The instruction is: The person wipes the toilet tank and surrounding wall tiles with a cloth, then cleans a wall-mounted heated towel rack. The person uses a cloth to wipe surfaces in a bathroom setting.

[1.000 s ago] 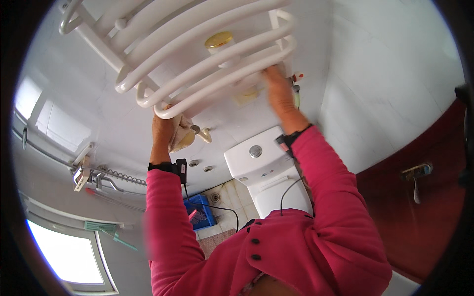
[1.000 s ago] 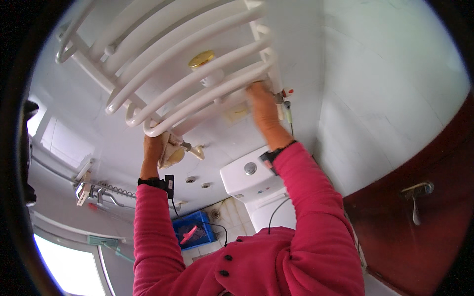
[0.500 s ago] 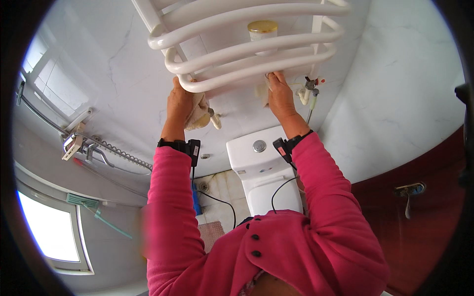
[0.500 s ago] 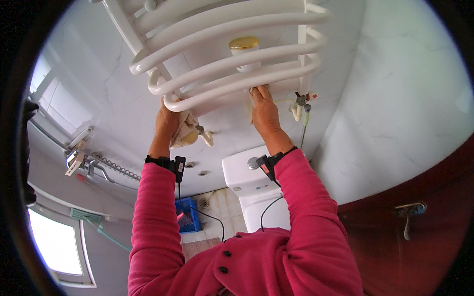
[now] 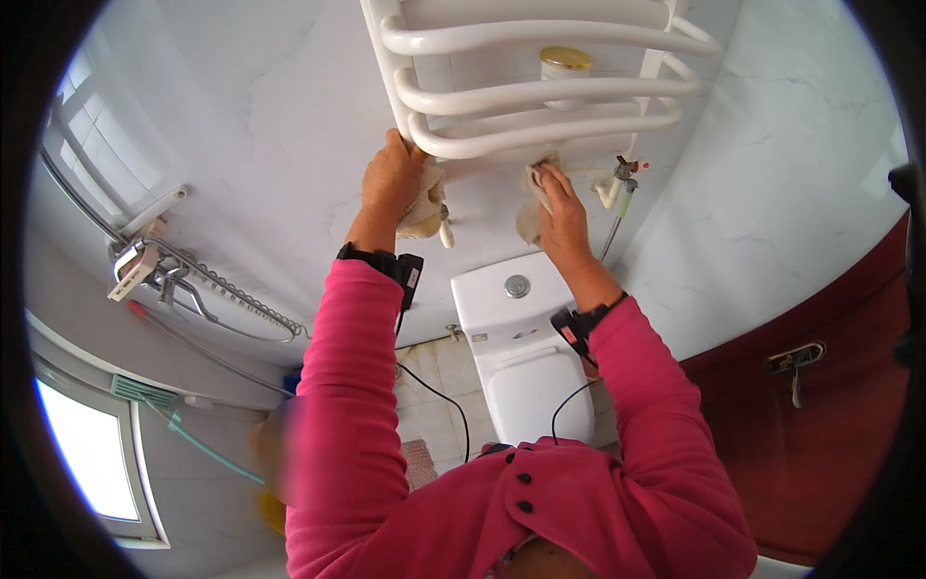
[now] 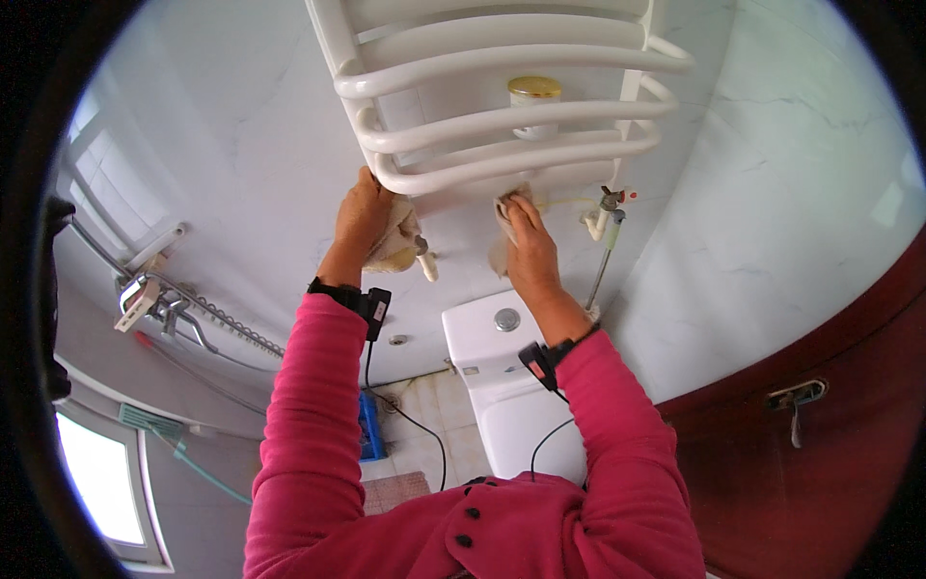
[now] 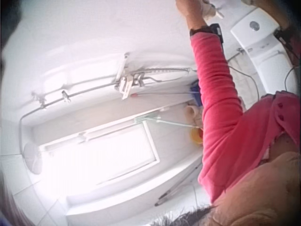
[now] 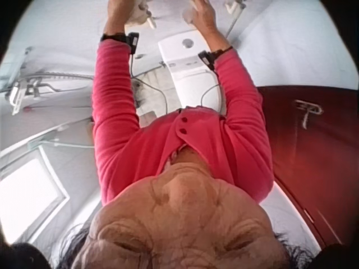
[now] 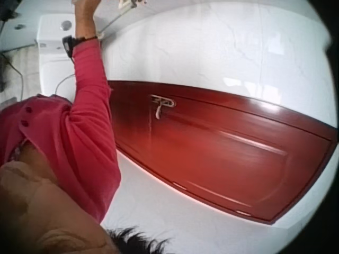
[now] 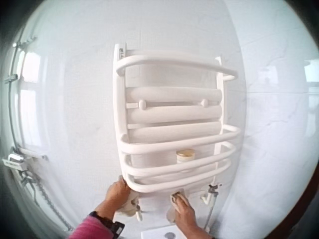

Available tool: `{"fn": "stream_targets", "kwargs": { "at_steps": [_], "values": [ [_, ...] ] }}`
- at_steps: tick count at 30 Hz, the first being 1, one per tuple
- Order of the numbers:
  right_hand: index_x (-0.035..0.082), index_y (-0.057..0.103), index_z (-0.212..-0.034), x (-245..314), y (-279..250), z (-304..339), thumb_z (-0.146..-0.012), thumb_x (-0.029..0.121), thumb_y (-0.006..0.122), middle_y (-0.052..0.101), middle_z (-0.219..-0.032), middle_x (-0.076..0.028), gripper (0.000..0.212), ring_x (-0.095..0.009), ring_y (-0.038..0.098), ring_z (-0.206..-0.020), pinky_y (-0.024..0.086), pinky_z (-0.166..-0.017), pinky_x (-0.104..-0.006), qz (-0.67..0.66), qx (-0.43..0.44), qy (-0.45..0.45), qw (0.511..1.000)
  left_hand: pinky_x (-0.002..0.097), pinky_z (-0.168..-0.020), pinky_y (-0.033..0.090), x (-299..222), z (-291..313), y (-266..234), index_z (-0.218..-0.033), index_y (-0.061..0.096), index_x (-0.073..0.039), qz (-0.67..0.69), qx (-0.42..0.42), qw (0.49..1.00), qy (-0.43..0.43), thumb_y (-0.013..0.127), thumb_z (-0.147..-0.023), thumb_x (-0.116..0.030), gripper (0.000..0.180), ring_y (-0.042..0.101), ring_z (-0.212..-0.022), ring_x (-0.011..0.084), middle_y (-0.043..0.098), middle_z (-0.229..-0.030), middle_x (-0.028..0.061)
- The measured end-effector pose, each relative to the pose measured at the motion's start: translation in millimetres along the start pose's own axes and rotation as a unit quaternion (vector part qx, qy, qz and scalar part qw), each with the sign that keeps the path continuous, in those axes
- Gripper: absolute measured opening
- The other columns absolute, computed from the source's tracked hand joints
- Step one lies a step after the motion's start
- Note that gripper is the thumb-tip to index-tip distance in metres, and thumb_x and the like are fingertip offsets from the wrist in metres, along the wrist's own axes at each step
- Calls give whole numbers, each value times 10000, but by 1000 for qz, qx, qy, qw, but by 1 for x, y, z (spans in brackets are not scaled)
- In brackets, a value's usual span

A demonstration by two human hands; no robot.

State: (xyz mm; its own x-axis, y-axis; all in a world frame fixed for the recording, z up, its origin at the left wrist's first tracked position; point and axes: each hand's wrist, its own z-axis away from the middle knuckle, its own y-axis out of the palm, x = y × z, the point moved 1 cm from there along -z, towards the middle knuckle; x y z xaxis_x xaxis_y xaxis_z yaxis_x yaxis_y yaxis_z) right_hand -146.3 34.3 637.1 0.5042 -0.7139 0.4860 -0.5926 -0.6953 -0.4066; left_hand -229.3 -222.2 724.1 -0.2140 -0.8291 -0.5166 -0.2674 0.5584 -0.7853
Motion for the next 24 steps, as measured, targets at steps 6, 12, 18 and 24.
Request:
{"fn": "stream_targets", "kwargs": {
  "at_steps": [6, 12, 18, 24],
  "values": [
    [26, 517, -1345, 6, 49, -37, -857, -102, 505, 477, -1430, -163, 504, -379, 474, -1306, 449, -1044, -423, 57, -48, 32, 997, 544, -836, 495, 1, -2, 0, -1121, 473, -43, 5, 17, 1000, 3, 447, -985, -537, 513, 638, -966, 473, 679, -1012, 275],
    [23, 537, -1313, 4, 57, -41, -882, -76, 507, 493, -1387, -172, 443, -414, 436, -1314, 427, -1060, -439, 64, -58, 13, 996, 549, -850, 486, 8, -5, 5, -1121, 466, -46, 18, 2, 1000, 18, 447, -993, -509, 481, 629, -964, 484, 674, -1004, 285],
    [-3, 562, -1255, 31, 79, -41, -874, -55, 524, 524, -1286, -214, 387, -444, 459, -1256, 414, -1054, -479, 41, -73, -2, 996, 552, -855, 481, 5, -3, 4, -1119, 454, -39, 33, -3, 999, 34, 461, -994, -479, 458, 620, -972, 499, 667, -1009, 299],
    [-7, 548, -1293, 81, 116, -31, -913, 17, 515, 518, -1365, -178, 382, -406, 495, -1234, 443, -1039, -441, -91, 17, 99, 991, 554, -854, 482, 8, -1, -2, -1123, 440, -22, 19, 40, 998, 33, 471, -993, -471, 468, 618, -981, 504, 659, -1011, 314]
  ]
}}
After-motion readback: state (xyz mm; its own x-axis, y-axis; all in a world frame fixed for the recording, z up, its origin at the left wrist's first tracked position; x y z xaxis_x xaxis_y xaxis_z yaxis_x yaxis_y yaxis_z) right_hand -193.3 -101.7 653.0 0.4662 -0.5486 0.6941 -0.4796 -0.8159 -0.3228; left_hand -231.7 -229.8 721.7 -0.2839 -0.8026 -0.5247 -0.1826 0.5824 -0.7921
